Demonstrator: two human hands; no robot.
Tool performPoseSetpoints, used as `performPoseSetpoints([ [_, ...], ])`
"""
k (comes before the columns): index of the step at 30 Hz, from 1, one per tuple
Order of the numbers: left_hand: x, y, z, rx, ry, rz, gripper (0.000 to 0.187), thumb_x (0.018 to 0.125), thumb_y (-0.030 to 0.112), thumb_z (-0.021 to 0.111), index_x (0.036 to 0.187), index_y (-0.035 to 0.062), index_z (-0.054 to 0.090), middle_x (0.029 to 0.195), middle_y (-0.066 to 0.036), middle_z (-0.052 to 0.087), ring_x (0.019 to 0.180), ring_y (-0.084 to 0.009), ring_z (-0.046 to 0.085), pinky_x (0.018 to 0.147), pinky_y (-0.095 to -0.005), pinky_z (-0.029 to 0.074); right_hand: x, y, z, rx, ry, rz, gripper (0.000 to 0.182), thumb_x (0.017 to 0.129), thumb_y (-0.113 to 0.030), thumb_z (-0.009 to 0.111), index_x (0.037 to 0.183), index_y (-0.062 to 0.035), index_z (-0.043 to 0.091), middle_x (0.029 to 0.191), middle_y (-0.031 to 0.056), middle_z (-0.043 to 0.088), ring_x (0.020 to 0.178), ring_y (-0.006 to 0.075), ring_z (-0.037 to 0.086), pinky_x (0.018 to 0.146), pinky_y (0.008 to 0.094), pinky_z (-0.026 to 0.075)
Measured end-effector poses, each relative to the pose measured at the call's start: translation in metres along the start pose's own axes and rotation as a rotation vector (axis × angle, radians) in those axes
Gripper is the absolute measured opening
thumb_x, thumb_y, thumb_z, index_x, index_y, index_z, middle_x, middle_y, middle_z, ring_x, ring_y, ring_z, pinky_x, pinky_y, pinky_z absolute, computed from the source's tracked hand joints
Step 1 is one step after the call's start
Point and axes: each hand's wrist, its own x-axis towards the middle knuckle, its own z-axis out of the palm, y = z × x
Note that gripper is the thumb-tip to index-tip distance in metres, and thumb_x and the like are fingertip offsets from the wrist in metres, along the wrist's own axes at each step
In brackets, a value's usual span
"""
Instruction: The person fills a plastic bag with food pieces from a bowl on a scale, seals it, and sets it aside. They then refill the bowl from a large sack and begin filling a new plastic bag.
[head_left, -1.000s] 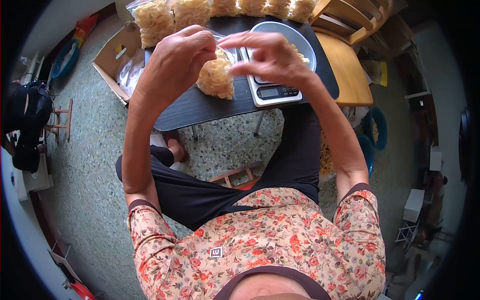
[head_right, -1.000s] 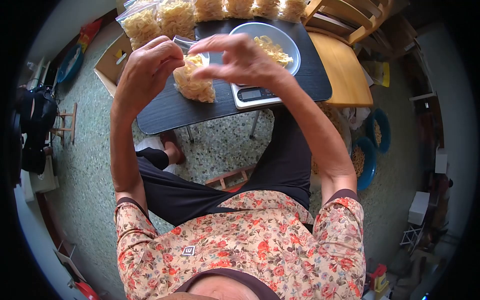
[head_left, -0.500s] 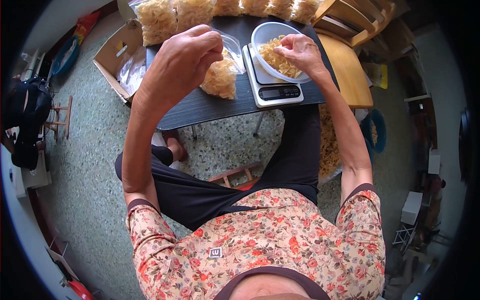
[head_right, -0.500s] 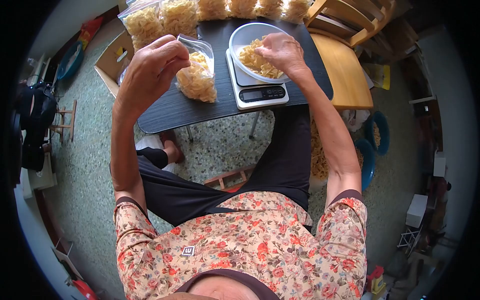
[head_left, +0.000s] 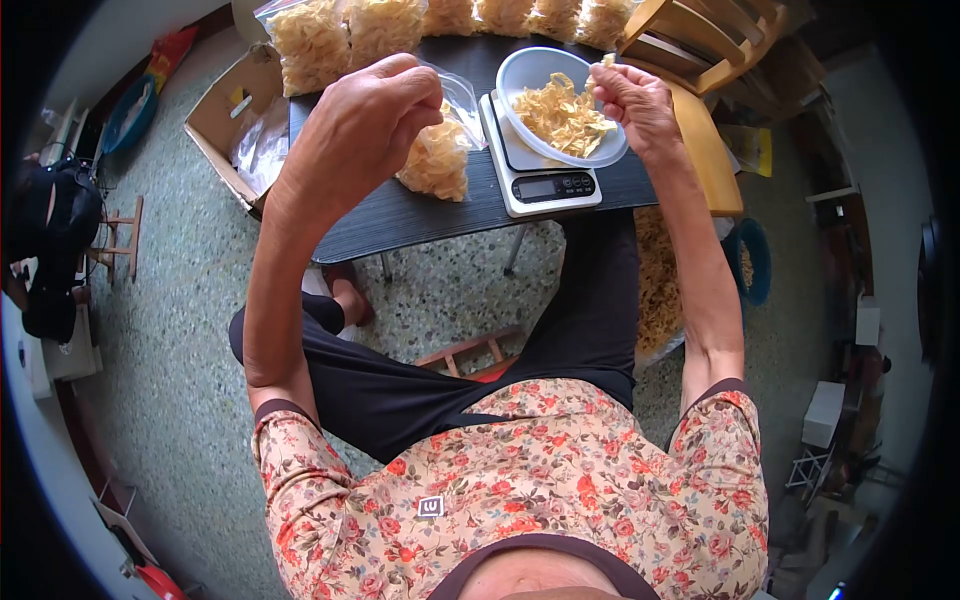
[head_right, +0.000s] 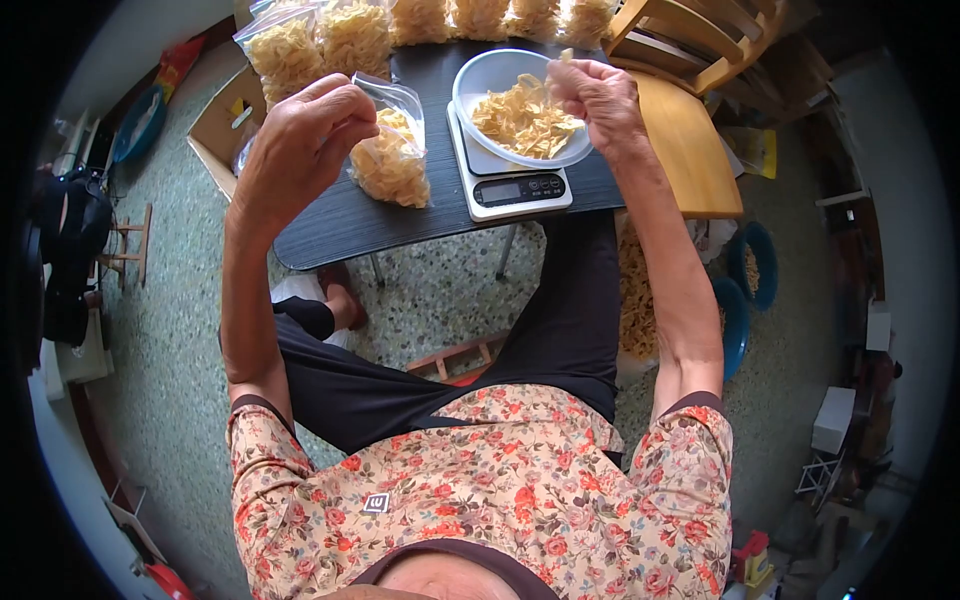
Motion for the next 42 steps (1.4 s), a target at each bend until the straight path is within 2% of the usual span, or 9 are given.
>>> performPoseSetpoints([
  [6,0.001,0.003,-0.001,-0.010,0.006,-0.001,0.010,0.092,0.010,0.071,0.093,0.0009,0.066,0.088,-0.011,0.062,0.075,-0.0278,0.065,0.067,-0.0380,0.050,-0.026,-0.028,0.035,0.577,-0.288,0.060,0.026,0.094,-0.019,0.078,0.110,0.0008,0.071,0.094,0.0044,0.074,0.071,0.0063,0.069,0.059,0.0181,0.055],
  [10,0.000,0.003,-0.001,0.002,0.027,0.016,0.011,0.091,0.010,0.073,0.092,0.0015,0.067,0.088,-0.011,0.062,0.076,-0.0278,0.066,0.067,-0.0387,0.051,-0.047,-0.057,0.103,-0.064,-0.417,-0.056,0.036,0.090,-0.029,0.082,0.109,0.0001,0.073,0.089,0.0049,0.074,0.069,0.0065,0.068,0.054,0.0173,0.051],
  [18,-0.006,-0.001,-0.004,0.021,0.013,-0.002,0.009,0.089,0.008,0.074,0.092,0.0020,0.067,0.088,-0.011,0.061,0.076,-0.0289,0.066,0.067,-0.0393,0.051,-0.060,-0.051,0.129,-0.369,-0.248,-0.411,0.034,0.090,-0.029,0.082,0.110,-0.0024,0.075,0.081,0.0062,0.075,0.066,0.0062,0.068,0.053,0.0193,0.050],
  [21,-0.004,-0.001,-0.006,0.018,0.004,-0.003,0.010,0.089,0.008,0.074,0.091,0.0018,0.067,0.088,-0.011,0.061,0.077,-0.0297,0.066,0.067,-0.0395,0.051,-0.076,-0.060,0.125,-0.489,-0.582,-0.425,0.041,0.085,-0.029,0.086,0.116,-0.0041,0.075,0.101,0.0072,0.076,0.065,0.0067,0.063,0.056,0.0244,0.051],
  [26,-0.005,0.004,-0.006,0.062,-0.041,-0.024,0.011,0.089,0.009,0.073,0.090,0.0016,0.064,0.089,-0.012,0.060,0.078,-0.0316,0.065,0.068,-0.0406,0.050,-0.066,-0.034,0.134,-0.782,-0.635,-0.679,0.067,0.081,-0.061,0.078,0.117,-0.0056,0.074,0.109,0.0154,0.073,0.097,0.0361,0.070,0.088,0.0463,0.054],
  [28,-0.004,0.006,-0.007,0.072,-0.039,-0.052,0.011,0.091,0.009,0.071,0.091,0.0018,0.063,0.090,-0.012,0.060,0.078,-0.0325,0.064,0.068,-0.0410,0.050,-0.062,-0.033,0.139,-0.884,-0.690,-0.636,0.062,0.083,-0.058,0.078,0.114,-0.0053,0.073,0.110,0.0111,0.072,0.080,0.0298,0.068,0.076,0.0413,0.054],
  [36,0.000,0.001,-0.004,0.040,-0.026,-0.038,0.010,0.092,0.009,0.069,0.092,0.0017,0.063,0.088,-0.012,0.061,0.078,-0.0325,0.064,0.069,-0.0409,0.050,-0.063,-0.037,0.130,-0.713,-0.707,-0.519,0.050,0.087,-0.041,0.081,0.122,-0.0061,0.073,0.105,0.0098,0.074,0.077,0.0191,0.069,0.066,0.0349,0.054],
  [38,-0.001,0.002,-0.005,0.025,-0.017,-0.037,0.010,0.092,0.010,0.069,0.091,0.0017,0.063,0.087,-0.012,0.061,0.078,-0.0323,0.064,0.069,-0.0409,0.050,-0.066,-0.055,0.115,-0.467,-0.612,-0.251,0.038,0.089,-0.030,0.082,0.118,-0.0075,0.076,0.090,0.0063,0.076,0.057,0.0091,0.064,0.049,0.0238,0.050],
  [42,-0.001,0.001,-0.002,0.033,-0.020,-0.014,0.010,0.093,0.010,0.069,0.091,0.0014,0.063,0.087,-0.012,0.060,0.077,-0.0312,0.064,0.069,-0.0403,0.049,-0.036,-0.040,0.069,-0.498,-0.300,-0.316,0.023,0.095,-0.023,0.076,0.110,-0.0048,0.077,0.090,0.0048,0.076,0.057,0.0068,0.063,0.053,0.0217,0.053],
])
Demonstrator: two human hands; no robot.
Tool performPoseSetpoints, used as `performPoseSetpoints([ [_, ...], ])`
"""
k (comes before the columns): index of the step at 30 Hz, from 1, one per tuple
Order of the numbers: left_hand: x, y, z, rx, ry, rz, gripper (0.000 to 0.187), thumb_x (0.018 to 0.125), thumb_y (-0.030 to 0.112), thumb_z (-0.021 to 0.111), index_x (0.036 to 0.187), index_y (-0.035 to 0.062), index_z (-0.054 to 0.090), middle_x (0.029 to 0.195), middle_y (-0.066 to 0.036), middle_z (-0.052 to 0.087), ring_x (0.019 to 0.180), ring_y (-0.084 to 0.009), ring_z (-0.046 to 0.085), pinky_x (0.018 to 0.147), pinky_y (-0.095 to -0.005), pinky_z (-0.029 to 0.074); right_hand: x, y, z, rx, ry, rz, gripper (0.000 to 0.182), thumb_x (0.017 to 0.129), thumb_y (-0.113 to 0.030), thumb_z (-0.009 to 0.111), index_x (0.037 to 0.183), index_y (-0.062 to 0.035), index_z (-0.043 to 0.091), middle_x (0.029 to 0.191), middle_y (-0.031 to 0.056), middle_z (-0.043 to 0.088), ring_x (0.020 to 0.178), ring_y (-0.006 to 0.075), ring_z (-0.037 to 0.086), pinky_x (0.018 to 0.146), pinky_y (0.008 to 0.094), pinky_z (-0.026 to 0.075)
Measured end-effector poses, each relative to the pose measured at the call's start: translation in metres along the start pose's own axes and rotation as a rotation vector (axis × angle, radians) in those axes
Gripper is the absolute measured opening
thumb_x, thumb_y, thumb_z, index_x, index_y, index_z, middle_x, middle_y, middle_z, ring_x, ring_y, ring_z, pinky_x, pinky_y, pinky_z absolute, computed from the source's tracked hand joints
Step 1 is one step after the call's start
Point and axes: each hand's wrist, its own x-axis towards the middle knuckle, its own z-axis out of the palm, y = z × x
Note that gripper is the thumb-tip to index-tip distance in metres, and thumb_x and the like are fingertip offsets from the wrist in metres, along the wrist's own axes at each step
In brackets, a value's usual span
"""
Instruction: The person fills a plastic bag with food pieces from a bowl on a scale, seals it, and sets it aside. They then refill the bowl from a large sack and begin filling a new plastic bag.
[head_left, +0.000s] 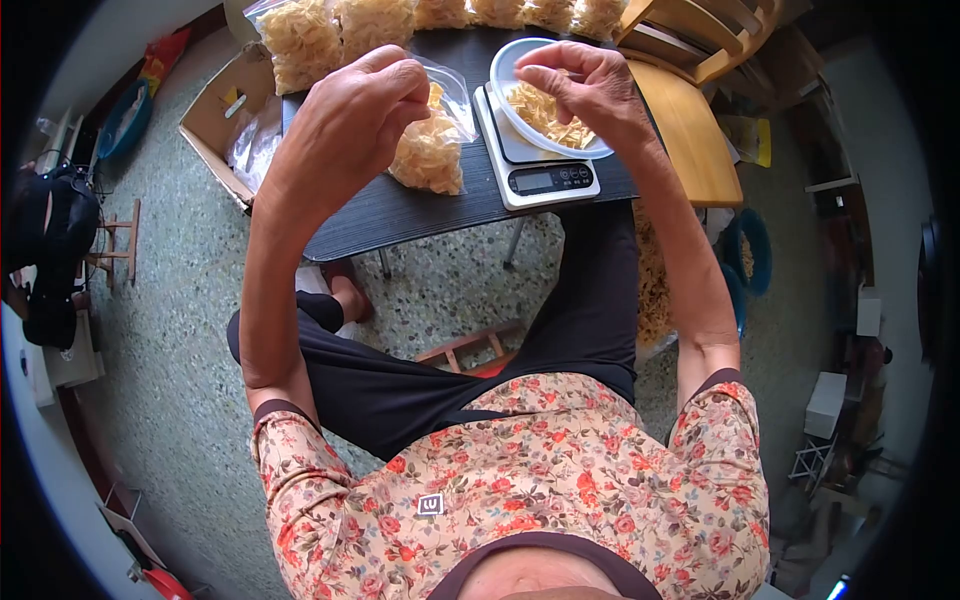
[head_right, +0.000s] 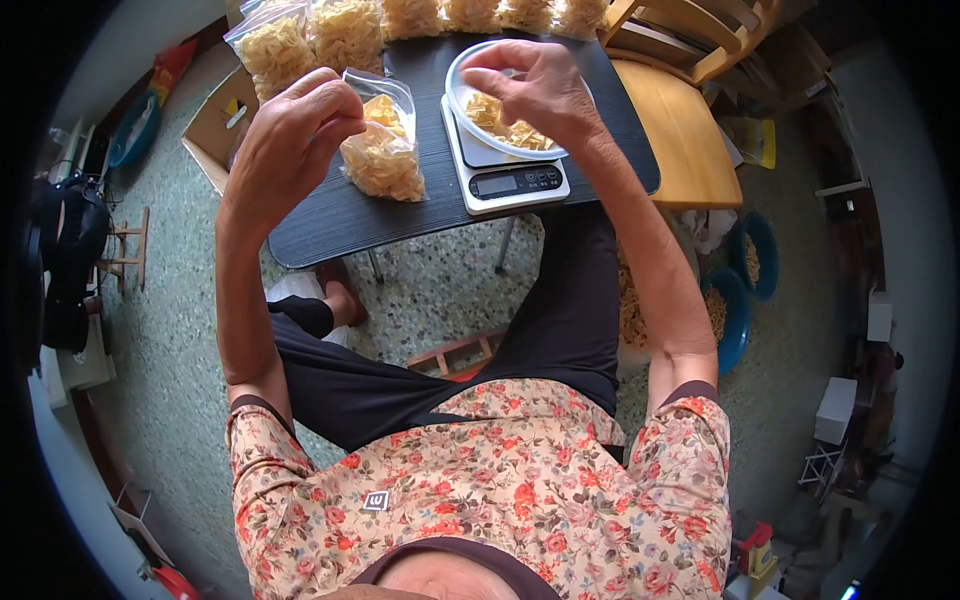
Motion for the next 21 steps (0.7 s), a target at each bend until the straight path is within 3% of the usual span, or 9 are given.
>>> performPoseSetpoints([
  [2,0.000,-0.001,0.000,-0.004,0.002,0.024,0.011,0.093,0.009,0.069,0.091,0.0014,0.063,0.087,-0.012,0.060,0.077,-0.0309,0.064,0.068,-0.0401,0.049,0.003,0.017,-0.011,-0.114,-0.001,0.080,0.022,0.093,-0.020,0.076,0.107,-0.0026,0.077,0.093,0.0064,0.076,0.063,0.0116,0.067,0.060,0.0264,0.057],
  [4,0.001,0.000,0.000,0.003,-0.002,0.012,0.011,0.093,0.009,0.069,0.092,0.0013,0.063,0.087,-0.012,0.060,0.077,-0.0306,0.063,0.068,-0.0400,0.049,0.006,0.034,-0.013,-0.388,0.042,-0.036,0.024,0.090,-0.018,0.078,0.107,-0.0016,0.076,0.097,0.0106,0.077,0.075,0.0176,0.071,0.070,0.0317,0.059],
  [5,0.000,0.000,0.000,0.005,0.000,0.008,0.011,0.093,0.009,0.069,0.092,0.0013,0.063,0.087,-0.012,0.060,0.077,-0.0306,0.063,0.068,-0.0400,0.049,0.008,0.041,-0.013,-0.392,0.007,-0.022,0.031,0.087,-0.019,0.078,0.113,-0.0015,0.074,0.105,0.0150,0.075,0.092,0.0251,0.072,0.085,0.0372,0.058],
  [8,-0.002,-0.003,0.001,0.009,-0.004,0.021,0.011,0.094,0.010,0.069,0.092,0.0014,0.062,0.088,-0.012,0.060,0.077,-0.0306,0.063,0.068,-0.0401,0.049,0.015,0.064,-0.010,-0.613,-0.027,-0.170,0.039,0.086,-0.021,0.082,0.120,-0.0055,0.073,0.111,0.0095,0.070,0.092,0.0185,0.066,0.081,0.0336,0.057],
  [9,-0.002,-0.003,0.002,0.005,0.002,0.021,0.011,0.094,0.010,0.069,0.092,0.0014,0.062,0.087,-0.012,0.060,0.077,-0.0306,0.063,0.068,-0.0402,0.049,0.015,0.058,-0.006,-0.700,-0.061,-0.125,0.041,0.085,-0.021,0.082,0.122,-0.0068,0.072,0.113,0.0133,0.068,0.102,0.0243,0.066,0.090,0.0373,0.054],
  [12,-0.001,-0.004,0.003,0.008,0.001,0.021,0.011,0.094,0.010,0.069,0.093,0.0015,0.063,0.088,-0.012,0.060,0.077,-0.0306,0.063,0.068,-0.0403,0.049,0.015,0.057,0.001,-0.795,-0.100,-0.087,0.036,0.087,-0.021,0.080,0.118,-0.0074,0.073,0.112,0.0138,0.068,0.104,0.0250,0.066,0.095,0.0386,0.053],
  [16,0.000,-0.006,0.004,0.017,0.005,0.039,0.012,0.094,0.011,0.069,0.093,0.0015,0.063,0.088,-0.012,0.060,0.077,-0.0304,0.063,0.068,-0.0406,0.049,0.019,0.057,0.001,-0.804,-0.164,-0.033,0.028,0.089,-0.018,0.076,0.113,-0.0056,0.073,0.109,0.0140,0.069,0.103,0.0237,0.068,0.092,0.0382,0.055],
  [19,0.000,-0.005,0.004,0.010,0.001,0.036,0.012,0.094,0.011,0.069,0.093,0.0014,0.063,0.088,-0.012,0.060,0.076,-0.0304,0.063,0.068,-0.0406,0.049,0.020,0.062,0.000,-0.651,-0.152,-0.069,0.022,0.091,-0.021,0.074,0.106,-0.0053,0.076,0.102,0.0149,0.073,0.095,0.0273,0.071,0.088,0.0407,0.056],
  [21,0.000,-0.006,0.005,0.010,-0.002,0.036,0.012,0.094,0.011,0.069,0.093,0.0013,0.063,0.088,-0.012,0.060,0.076,-0.0304,0.063,0.068,-0.0406,0.049,0.017,0.063,0.001,-0.588,-0.104,-0.077,0.014,0.090,-0.013,0.072,0.097,-0.0008,0.075,0.087,0.0118,0.073,0.079,0.0210,0.072,0.075,0.0330,0.059],
])
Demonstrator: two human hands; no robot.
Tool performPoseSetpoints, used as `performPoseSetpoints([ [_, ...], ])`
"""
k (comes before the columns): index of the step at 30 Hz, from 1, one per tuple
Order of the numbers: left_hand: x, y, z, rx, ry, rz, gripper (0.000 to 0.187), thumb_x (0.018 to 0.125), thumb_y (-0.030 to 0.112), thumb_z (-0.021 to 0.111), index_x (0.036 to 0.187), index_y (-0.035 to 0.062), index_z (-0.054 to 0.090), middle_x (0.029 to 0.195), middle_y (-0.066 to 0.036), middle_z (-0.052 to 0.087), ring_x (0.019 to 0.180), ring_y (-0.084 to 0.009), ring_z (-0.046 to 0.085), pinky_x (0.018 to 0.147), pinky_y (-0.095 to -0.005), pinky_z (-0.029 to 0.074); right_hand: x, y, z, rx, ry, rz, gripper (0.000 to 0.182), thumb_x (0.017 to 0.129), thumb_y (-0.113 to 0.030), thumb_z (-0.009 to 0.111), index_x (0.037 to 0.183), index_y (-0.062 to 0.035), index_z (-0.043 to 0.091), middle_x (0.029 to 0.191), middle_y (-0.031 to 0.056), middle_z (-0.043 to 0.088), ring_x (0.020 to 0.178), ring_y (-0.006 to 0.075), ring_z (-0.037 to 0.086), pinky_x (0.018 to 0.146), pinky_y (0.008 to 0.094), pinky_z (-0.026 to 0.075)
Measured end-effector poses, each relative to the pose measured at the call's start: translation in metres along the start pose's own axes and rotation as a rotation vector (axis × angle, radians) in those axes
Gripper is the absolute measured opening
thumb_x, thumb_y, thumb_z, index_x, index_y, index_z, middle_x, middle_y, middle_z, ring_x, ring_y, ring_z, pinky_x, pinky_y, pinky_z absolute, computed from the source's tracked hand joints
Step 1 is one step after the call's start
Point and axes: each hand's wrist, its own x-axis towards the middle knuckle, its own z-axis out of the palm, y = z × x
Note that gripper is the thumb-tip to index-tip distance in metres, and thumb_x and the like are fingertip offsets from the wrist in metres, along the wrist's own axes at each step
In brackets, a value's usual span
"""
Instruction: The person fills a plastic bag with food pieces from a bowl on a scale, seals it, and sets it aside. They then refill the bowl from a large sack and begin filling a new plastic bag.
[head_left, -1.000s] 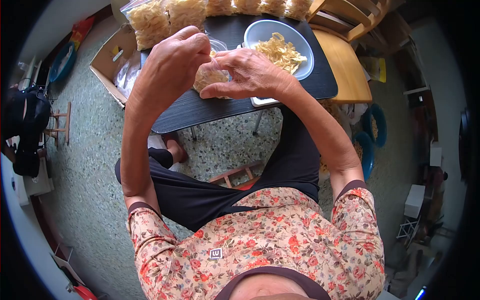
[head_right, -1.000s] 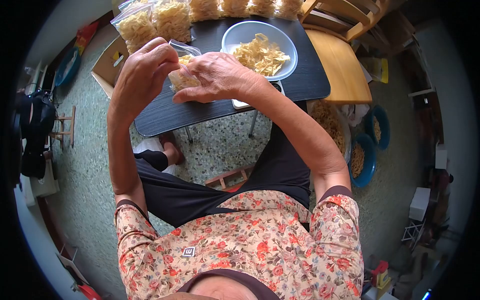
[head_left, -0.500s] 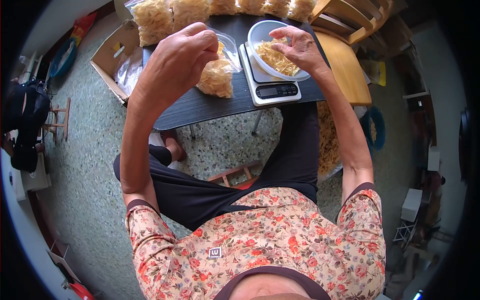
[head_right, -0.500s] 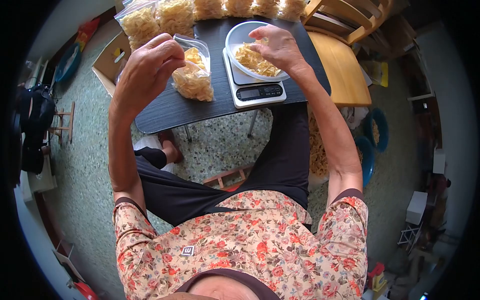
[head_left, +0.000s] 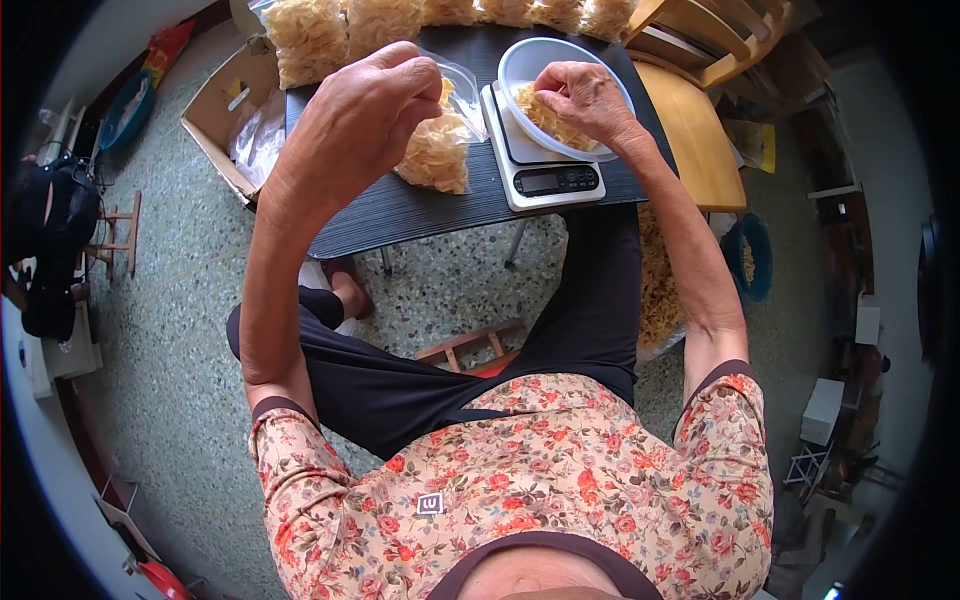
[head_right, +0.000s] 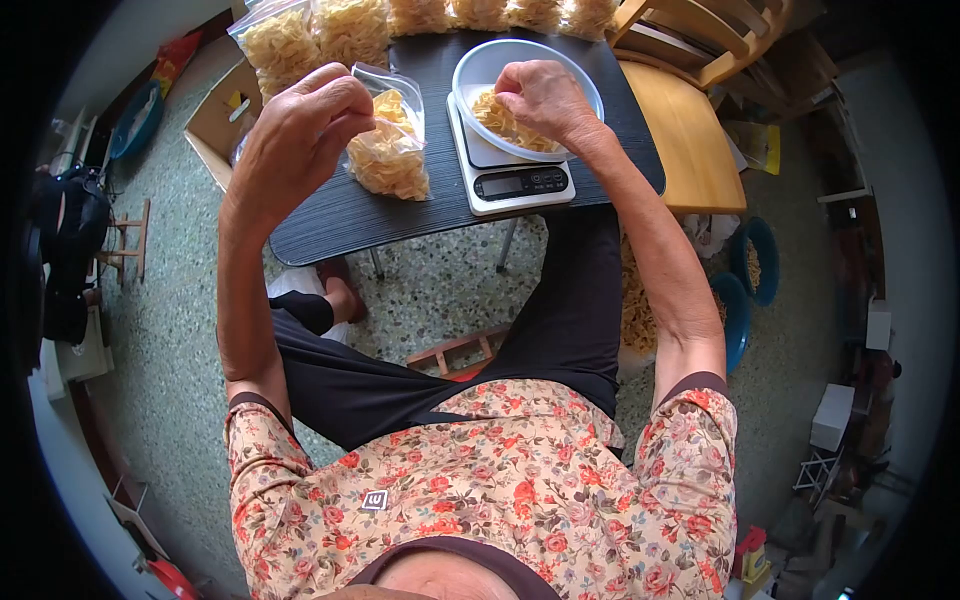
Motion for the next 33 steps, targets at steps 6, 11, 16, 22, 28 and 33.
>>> performPoseSetpoints([
  [6,0.001,0.000,0.001,0.002,-0.003,-0.002,0.012,0.095,0.011,0.069,0.093,0.0009,0.062,0.087,-0.012,0.060,0.075,-0.0302,0.063,0.067,-0.0407,0.049,-0.004,0.002,-0.015,0.054,0.064,0.023,0.018,0.090,-0.015,0.071,0.100,-0.0011,0.077,0.084,0.0142,0.076,0.075,0.0215,0.074,0.073,0.0333,0.060],
  [11,0.001,0.000,0.000,-0.015,-0.005,-0.005,0.012,0.094,0.010,0.069,0.093,0.0006,0.062,0.087,-0.012,0.060,0.075,-0.0296,0.062,0.067,-0.0406,0.049,-0.011,0.023,-0.023,0.509,0.077,0.198,0.028,0.091,-0.024,0.076,0.105,0.0012,0.076,0.086,0.0078,0.075,0.076,0.0136,0.072,0.071,0.0289,0.061],
  [16,0.001,-0.001,0.001,-0.039,0.005,-0.005,0.012,0.094,0.010,0.069,0.093,0.0001,0.063,0.087,-0.012,0.059,0.074,-0.0290,0.062,0.068,-0.0400,0.049,-0.019,0.032,-0.030,1.163,0.172,0.318,0.025,0.096,-0.019,0.073,0.113,0.0002,0.072,0.099,0.0082,0.075,0.088,0.0147,0.073,0.076,0.0263,0.062],
  [22,0.004,-0.001,0.002,-0.066,0.040,0.004,0.012,0.093,0.009,0.070,0.092,-0.0008,0.063,0.087,-0.012,0.059,0.073,-0.0291,0.062,0.066,-0.0390,0.049,-0.022,0.009,-0.032,1.578,0.147,0.244,0.031,0.099,-0.016,0.069,0.122,0.0038,0.065,0.101,0.0086,0.073,0.084,0.0126,0.071,0.072,0.0217,0.060],
  [28,0.002,0.000,-0.002,-0.055,0.032,-0.002,0.010,0.091,0.009,0.071,0.093,0.0003,0.066,0.087,-0.012,0.061,0.075,-0.0287,0.065,0.067,-0.0392,0.050,0.005,-0.085,-0.026,0.895,0.104,0.116,0.023,0.095,-0.021,0.072,0.105,0.0004,0.075,0.086,0.0068,0.074,0.073,0.0148,0.072,0.064,0.0267,0.058],
  [33,0.000,0.004,-0.008,-0.033,-0.005,-0.004,0.006,0.090,0.006,0.069,0.092,0.0028,0.065,0.088,-0.013,0.061,0.079,-0.0331,0.065,0.070,-0.0418,0.051,0.019,-0.123,0.002,0.371,0.215,-0.220,0.017,0.086,-0.017,0.073,0.094,-0.0022,0.073,0.080,0.0125,0.073,0.073,0.0233,0.073,0.068,0.0347,0.058],
])
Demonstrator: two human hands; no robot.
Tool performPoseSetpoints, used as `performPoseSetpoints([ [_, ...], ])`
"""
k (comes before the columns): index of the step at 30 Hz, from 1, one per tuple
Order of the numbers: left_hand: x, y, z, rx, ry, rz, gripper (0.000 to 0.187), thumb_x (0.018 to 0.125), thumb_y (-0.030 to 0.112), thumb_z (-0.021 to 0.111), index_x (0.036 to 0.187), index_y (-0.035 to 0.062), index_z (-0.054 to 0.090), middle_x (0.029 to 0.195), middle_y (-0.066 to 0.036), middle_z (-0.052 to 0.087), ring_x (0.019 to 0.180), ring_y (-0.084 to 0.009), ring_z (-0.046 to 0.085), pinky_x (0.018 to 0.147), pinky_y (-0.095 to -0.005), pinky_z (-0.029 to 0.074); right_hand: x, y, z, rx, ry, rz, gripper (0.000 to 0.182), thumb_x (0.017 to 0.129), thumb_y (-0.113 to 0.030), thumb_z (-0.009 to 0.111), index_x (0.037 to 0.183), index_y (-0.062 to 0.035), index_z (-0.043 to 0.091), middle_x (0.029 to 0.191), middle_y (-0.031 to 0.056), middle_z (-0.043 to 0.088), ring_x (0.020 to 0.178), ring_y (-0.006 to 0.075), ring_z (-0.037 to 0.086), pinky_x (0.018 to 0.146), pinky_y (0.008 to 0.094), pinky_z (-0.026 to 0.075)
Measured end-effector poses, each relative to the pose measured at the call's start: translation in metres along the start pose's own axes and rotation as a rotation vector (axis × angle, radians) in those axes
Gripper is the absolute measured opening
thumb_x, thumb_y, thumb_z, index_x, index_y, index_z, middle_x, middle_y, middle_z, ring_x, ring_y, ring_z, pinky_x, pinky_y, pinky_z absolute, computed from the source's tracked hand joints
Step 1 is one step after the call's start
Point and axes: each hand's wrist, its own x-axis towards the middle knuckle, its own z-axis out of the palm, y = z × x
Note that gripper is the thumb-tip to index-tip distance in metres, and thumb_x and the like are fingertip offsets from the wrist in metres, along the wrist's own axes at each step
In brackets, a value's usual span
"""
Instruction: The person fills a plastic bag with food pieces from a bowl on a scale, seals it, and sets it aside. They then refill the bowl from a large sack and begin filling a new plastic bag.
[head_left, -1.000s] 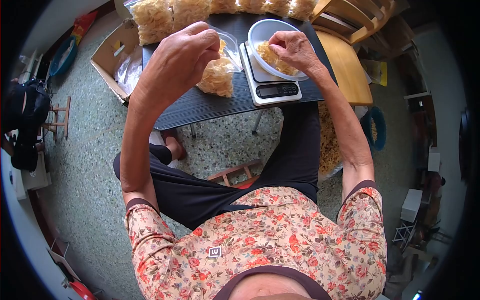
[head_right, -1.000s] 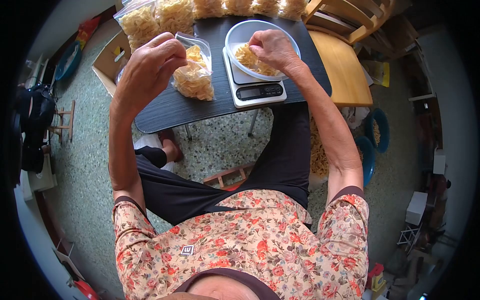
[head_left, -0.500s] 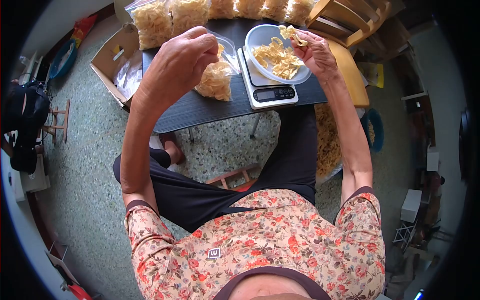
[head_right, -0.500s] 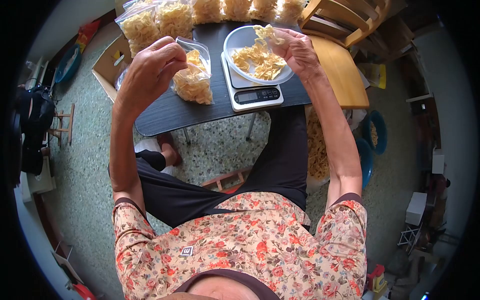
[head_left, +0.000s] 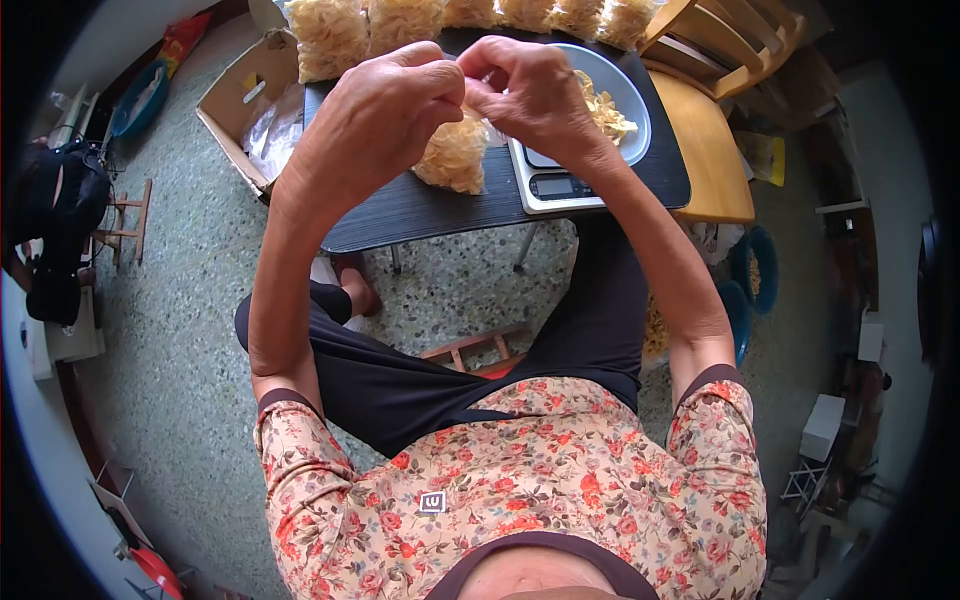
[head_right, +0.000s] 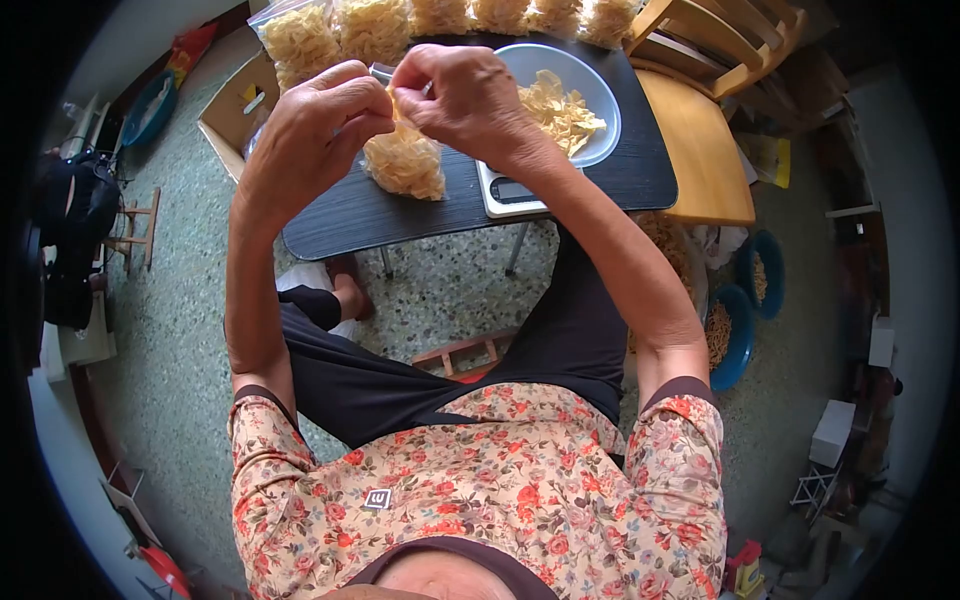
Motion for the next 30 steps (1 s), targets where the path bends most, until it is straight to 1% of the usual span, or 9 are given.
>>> performPoseSetpoints([
  [5,-0.002,-0.003,-0.001,0.009,0.012,0.019,0.005,0.091,0.007,0.071,0.093,0.0033,0.067,0.088,-0.012,0.061,0.080,-0.0307,0.066,0.069,-0.0399,0.052,0.005,0.008,0.023,-0.373,-0.110,-0.243,0.010,0.088,-0.014,0.072,0.094,-0.0063,0.073,0.083,0.0110,0.073,0.080,0.0308,0.073,0.073,0.0403,0.059],
  [10,-0.004,-0.003,-0.002,0.043,-0.010,-0.053,0.009,0.090,0.008,0.072,0.093,0.0028,0.065,0.089,-0.012,0.061,0.080,-0.0319,0.065,0.070,-0.0403,0.051,0.003,0.014,0.027,-0.467,-0.245,-0.217,0.014,0.088,-0.007,0.068,0.099,-0.0130,0.074,0.087,0.0112,0.074,0.087,0.0308,0.074,0.075,0.0399,0.060],
  [13,-0.002,-0.004,-0.002,0.056,-0.027,-0.056,0.009,0.091,0.008,0.071,0.092,0.0023,0.064,0.089,-0.012,0.061,0.080,-0.0319,0.065,0.070,-0.0402,0.051,0.000,0.015,0.019,-0.301,-0.174,-0.314,0.026,0.087,0.000,0.065,0.107,-0.0132,0.076,0.091,0.0130,0.075,0.086,0.0263,0.074,0.076,0.0371,0.060],
  [16,0.000,-0.001,-0.001,0.037,0.010,-0.052,0.010,0.092,0.009,0.069,0.092,0.0019,0.063,0.089,-0.012,0.060,0.080,-0.0317,0.065,0.070,-0.0403,0.051,-0.009,0.020,-0.012,0.311,-0.230,0.033,0.041,0.088,0.009,0.058,0.116,-0.0141,0.077,0.103,0.0074,0.078,0.083,0.0113,0.070,0.072,0.0271,0.058],
  [18,0.001,0.001,-0.001,0.040,0.013,-0.038,0.010,0.093,0.009,0.069,0.092,0.0016,0.063,0.089,-0.012,0.060,0.079,-0.0316,0.064,0.070,-0.0403,0.051,-0.015,0.032,-0.036,0.350,-0.077,0.132,0.038,0.089,0.007,0.060,0.116,-0.0143,0.078,0.103,0.0055,0.078,0.083,0.0086,0.069,0.069,0.0249,0.057],
  [21,0.002,0.003,0.000,0.042,0.008,-0.033,0.010,0.093,0.009,0.069,0.092,0.0012,0.062,0.089,-0.012,0.061,0.079,-0.0315,0.064,0.070,-0.0402,0.051,-0.033,0.069,-0.076,-0.023,-0.039,0.224,0.024,0.091,-0.008,0.067,0.112,-0.0142,0.077,0.099,0.0083,0.077,0.084,0.0151,0.071,0.074,0.0301,0.058],
  [23,0.004,0.002,0.002,0.039,0.001,-0.038,0.010,0.093,0.009,0.069,0.092,0.0010,0.062,0.089,-0.012,0.061,0.078,-0.0314,0.064,0.071,-0.0402,0.051,-0.049,0.097,-0.092,-0.370,-0.085,0.235,0.024,0.089,-0.028,0.073,0.108,-0.0139,0.076,0.096,0.0110,0.076,0.087,0.0255,0.072,0.082,0.0377,0.057],
  [26,0.004,0.002,0.005,0.026,0.006,-0.039,0.010,0.092,0.008,0.069,0.093,0.0008,0.063,0.089,-0.012,0.061,0.078,-0.0311,0.065,0.071,-0.0403,0.051,-0.061,0.101,-0.094,-0.575,-0.104,0.308,0.032,0.086,-0.039,0.074,0.104,-0.0132,0.074,0.096,0.0131,0.074,0.092,0.0331,0.071,0.089,0.0435,0.055],
  [30,0.003,0.001,0.008,0.037,0.007,-0.042,0.010,0.092,0.008,0.069,0.093,0.0005,0.063,0.089,-0.012,0.061,0.078,-0.0304,0.065,0.070,-0.0399,0.051,-0.059,0.095,-0.083,-0.703,-0.151,0.361,0.032,0.084,-0.037,0.076,0.107,-0.0145,0.074,0.102,0.0129,0.074,0.097,0.0330,0.072,0.089,0.0442,0.056],
])
